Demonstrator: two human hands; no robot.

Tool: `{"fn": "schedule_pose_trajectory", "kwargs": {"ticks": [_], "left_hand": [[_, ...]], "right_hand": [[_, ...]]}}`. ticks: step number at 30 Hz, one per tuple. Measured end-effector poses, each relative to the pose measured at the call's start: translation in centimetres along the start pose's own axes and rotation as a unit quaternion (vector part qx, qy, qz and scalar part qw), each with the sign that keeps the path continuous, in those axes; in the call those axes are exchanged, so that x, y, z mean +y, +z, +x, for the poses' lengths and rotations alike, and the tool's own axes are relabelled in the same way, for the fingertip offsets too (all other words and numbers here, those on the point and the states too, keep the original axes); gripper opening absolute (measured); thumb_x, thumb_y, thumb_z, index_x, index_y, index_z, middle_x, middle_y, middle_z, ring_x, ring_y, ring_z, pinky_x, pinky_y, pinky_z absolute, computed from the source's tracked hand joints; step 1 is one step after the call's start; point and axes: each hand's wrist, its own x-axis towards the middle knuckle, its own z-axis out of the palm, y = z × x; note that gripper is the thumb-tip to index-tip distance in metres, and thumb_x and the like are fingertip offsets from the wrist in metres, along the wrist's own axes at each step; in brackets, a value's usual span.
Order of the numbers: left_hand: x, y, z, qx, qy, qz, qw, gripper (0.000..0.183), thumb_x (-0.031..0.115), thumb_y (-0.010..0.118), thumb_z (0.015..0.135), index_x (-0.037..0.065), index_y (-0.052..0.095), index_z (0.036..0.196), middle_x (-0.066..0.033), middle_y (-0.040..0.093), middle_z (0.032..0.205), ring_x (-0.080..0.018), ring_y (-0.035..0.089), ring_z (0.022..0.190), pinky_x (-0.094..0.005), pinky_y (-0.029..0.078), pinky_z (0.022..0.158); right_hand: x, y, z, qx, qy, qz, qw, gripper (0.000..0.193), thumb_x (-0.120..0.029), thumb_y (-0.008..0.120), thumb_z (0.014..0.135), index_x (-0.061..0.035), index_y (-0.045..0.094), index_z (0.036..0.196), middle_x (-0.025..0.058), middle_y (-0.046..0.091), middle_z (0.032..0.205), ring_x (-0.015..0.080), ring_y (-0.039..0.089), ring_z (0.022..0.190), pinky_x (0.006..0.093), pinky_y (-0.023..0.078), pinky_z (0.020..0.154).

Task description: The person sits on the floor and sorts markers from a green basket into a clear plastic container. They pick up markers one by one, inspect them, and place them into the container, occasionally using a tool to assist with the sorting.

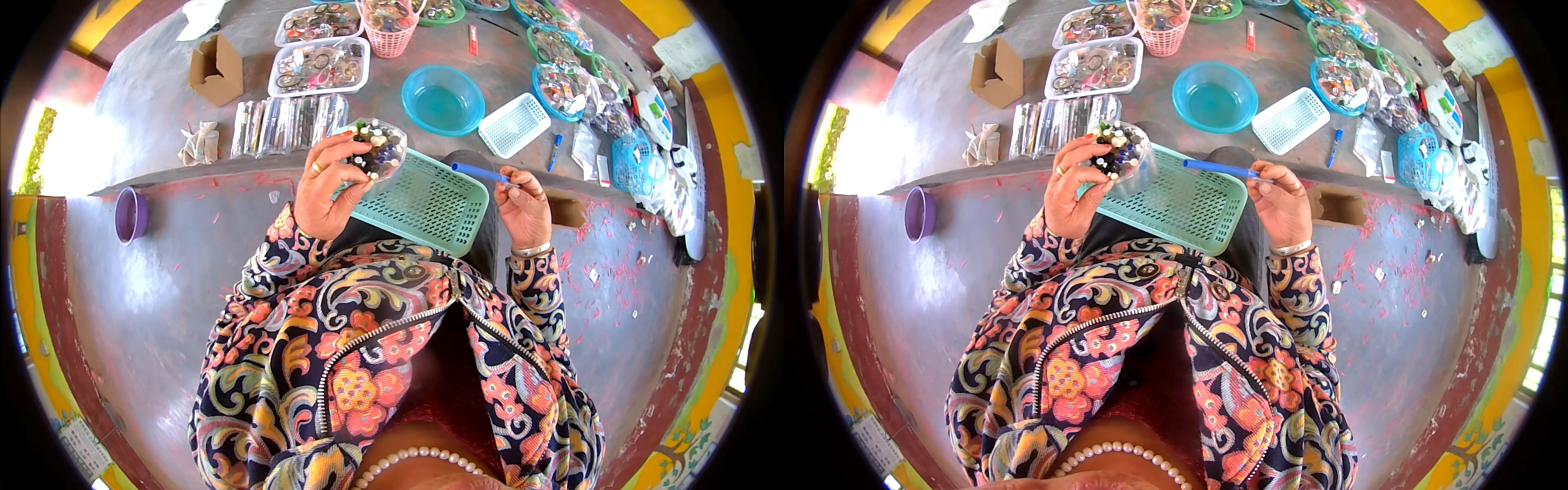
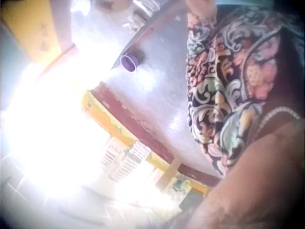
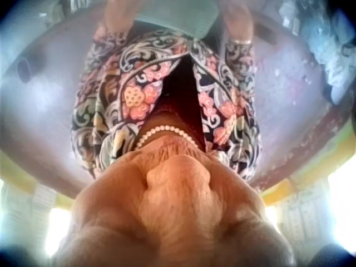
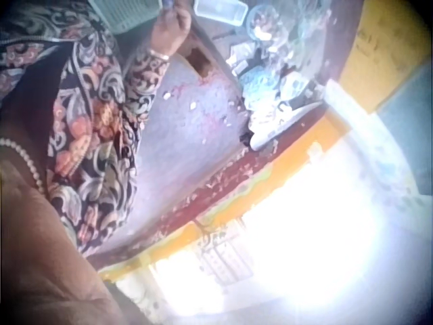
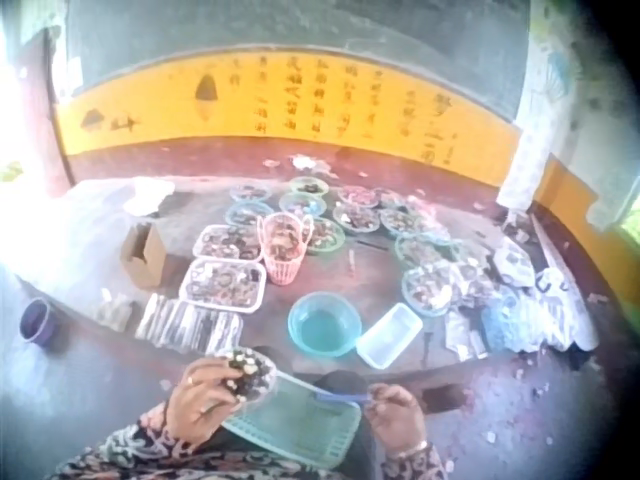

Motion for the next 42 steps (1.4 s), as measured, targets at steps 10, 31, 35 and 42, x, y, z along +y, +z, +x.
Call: {"fn": "schedule_pose_trajectory", "kwargs": {"ticks": [10, 31, 35, 42], "left_hand": [[0.4, 0.3, 0.1, 0.03, 0.035, 0.06, 0.997, 0.028, 0.001, 0.076, 0.066, 0.009, 0.061, 0.087, -0.0083, 0.058, 0.12, -0.0339, 0.05, 0.117, -0.0425, 0.042, 0.095], [0.2, 0.5, -0.1, 0.034, 0.071, 0.063, 0.995, 0.025, 0.004, 0.075, 0.067, 0.008, 0.061, 0.087, -0.005, 0.061, 0.101, -0.0269, 0.056, 0.101, -0.0385, 0.043, 0.085], [0.2, 0.5, 0.0, 0.036, 0.073, 0.056, 0.995, 0.026, 0.004, 0.075, 0.066, 0.008, 0.061, 0.088, -0.005, 0.061, 0.101, -0.0268, 0.056, 0.1, -0.0386, 0.043, 0.085], [0.3, 0.6, 0.1, 0.036, 0.076, 0.057, 0.995, 0.025, 0.004, 0.075, 0.066, 0.008, 0.061, 0.086, -0.005, 0.063, 0.103, -0.0268, 0.056, 0.1, -0.038, 0.043, 0.085]], "right_hand": [[-0.4, 3.0, 0.7, 0.021, -0.04, -0.044, 0.998, 0.018, -0.006, 0.065, 0.086, -0.001, 0.061, 0.103, 0.0123, 0.062, 0.101, 0.0175, 0.059, 0.076, 0.0277, 0.046, 0.066], [-3.1, 19.6, 2.6, -0.254, -0.279, -0.688, 0.62, 0.022, -0.003, 0.068, 0.08, -0.0023, 0.062, 0.101, 0.0128, 0.063, 0.086, 0.028, 0.063, 0.076, 0.0332, 0.05, 0.063], [-2.4, 21.3, 3.2, -0.282, -0.292, -0.69, 0.6, 0.019, -0.006, 0.066, 0.081, -0.0031, 0.062, 0.099, 0.0127, 0.062, 0.084, 0.0317, 0.062, 0.074, 0.0361, 0.049, 0.062], [-1.3, 22.4, 7.0, -0.187, -0.168, -0.684, 0.685, 0.019, -0.006, 0.069, 0.08, -0.0027, 0.063, 0.097, 0.0043, 0.059, 0.074, 0.0065, 0.054, 0.064, 0.0232, 0.044, 0.058]]}}
